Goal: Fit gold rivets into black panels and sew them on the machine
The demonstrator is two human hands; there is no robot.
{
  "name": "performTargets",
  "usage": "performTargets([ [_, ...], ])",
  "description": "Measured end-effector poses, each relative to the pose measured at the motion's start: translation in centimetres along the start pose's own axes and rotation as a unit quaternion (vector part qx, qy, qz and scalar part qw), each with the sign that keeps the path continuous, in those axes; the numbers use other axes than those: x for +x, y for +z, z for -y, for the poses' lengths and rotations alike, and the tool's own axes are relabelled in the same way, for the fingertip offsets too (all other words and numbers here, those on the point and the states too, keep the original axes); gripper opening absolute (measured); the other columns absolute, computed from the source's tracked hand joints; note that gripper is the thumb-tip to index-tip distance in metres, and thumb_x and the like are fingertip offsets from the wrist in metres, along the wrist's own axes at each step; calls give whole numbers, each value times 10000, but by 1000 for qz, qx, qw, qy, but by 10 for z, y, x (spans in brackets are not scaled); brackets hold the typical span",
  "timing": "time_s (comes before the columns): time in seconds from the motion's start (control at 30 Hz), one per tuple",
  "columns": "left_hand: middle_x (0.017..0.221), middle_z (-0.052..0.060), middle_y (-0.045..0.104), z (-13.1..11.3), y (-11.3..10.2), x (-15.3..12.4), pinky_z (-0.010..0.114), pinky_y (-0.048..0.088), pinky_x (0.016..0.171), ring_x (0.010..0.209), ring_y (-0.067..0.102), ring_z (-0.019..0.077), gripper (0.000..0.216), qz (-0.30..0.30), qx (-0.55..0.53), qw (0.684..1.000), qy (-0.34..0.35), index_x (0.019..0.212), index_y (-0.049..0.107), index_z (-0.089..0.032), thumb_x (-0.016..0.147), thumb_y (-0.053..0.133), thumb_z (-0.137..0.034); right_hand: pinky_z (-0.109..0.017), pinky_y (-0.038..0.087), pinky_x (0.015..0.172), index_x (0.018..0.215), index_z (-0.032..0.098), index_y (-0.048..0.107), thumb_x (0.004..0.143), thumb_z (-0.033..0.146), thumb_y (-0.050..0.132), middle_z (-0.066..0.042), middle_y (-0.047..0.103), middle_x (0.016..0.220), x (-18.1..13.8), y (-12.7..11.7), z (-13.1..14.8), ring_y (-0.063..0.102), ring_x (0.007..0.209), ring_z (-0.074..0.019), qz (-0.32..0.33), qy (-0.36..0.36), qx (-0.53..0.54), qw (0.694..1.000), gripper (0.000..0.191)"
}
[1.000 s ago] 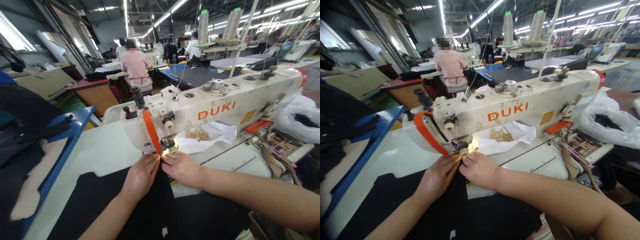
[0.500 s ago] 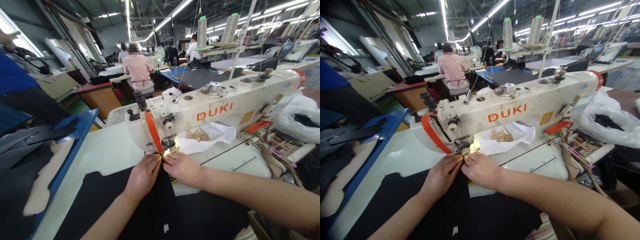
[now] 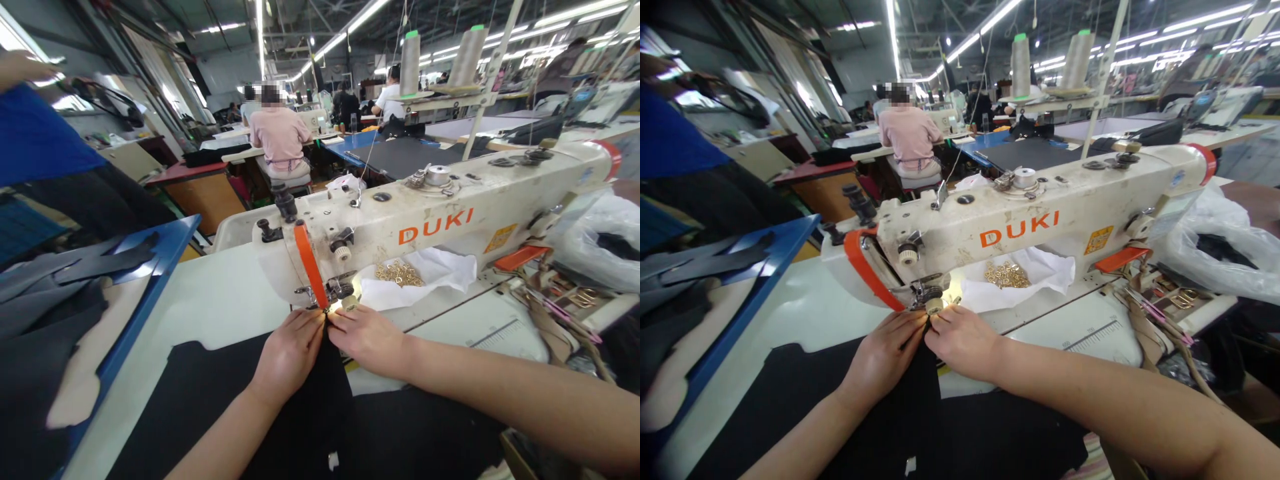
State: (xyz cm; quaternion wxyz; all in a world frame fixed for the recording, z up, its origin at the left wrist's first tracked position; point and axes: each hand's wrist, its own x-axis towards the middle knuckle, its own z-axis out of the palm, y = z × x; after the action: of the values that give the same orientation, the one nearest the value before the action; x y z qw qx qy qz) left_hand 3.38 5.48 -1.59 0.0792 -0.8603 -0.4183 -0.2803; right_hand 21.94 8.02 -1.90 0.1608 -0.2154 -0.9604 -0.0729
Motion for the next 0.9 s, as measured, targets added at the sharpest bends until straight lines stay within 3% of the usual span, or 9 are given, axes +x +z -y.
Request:
performTargets([
  [0.33, 950, 97, 687, -13, -4, -10, 368, 567, 815, 909, 634, 212, 184, 6, -4, 1000, -15, 978, 633, -126, 892, 470, -121, -351, 437, 835, 900, 130, 599, 914, 181, 490, -94, 598, 950, -6, -2, 8, 527, 898, -215, 12, -19, 5, 1000, 121],
  [0.57, 889, 80, 685, -13, -5, -4, 350, 573, 777, 852, 635, 192, 191, 0, -12, 1000, -10, 911, 641, -148, 906, 450, -139, -363, 416, 922, 1072, 83, 580, 908, 157, 486, -135, 607, 1104, -16, -10, 22, 527, 1025, -223, -9, -14, 17, 1000, 203],
  [0.9, 817, 62, 671, -8, -7, 2, 322, 559, 720, 797, 625, 184, 197, 27, -11, 1000, -7, 841, 616, -160, 909, 432, -144, -347, 442, 898, 1093, 75, 572, 906, 161, 482, -130, 615, 1105, -18, -17, 22, 526, 1056, -230, 20, -36, 59, 997, 225],
])
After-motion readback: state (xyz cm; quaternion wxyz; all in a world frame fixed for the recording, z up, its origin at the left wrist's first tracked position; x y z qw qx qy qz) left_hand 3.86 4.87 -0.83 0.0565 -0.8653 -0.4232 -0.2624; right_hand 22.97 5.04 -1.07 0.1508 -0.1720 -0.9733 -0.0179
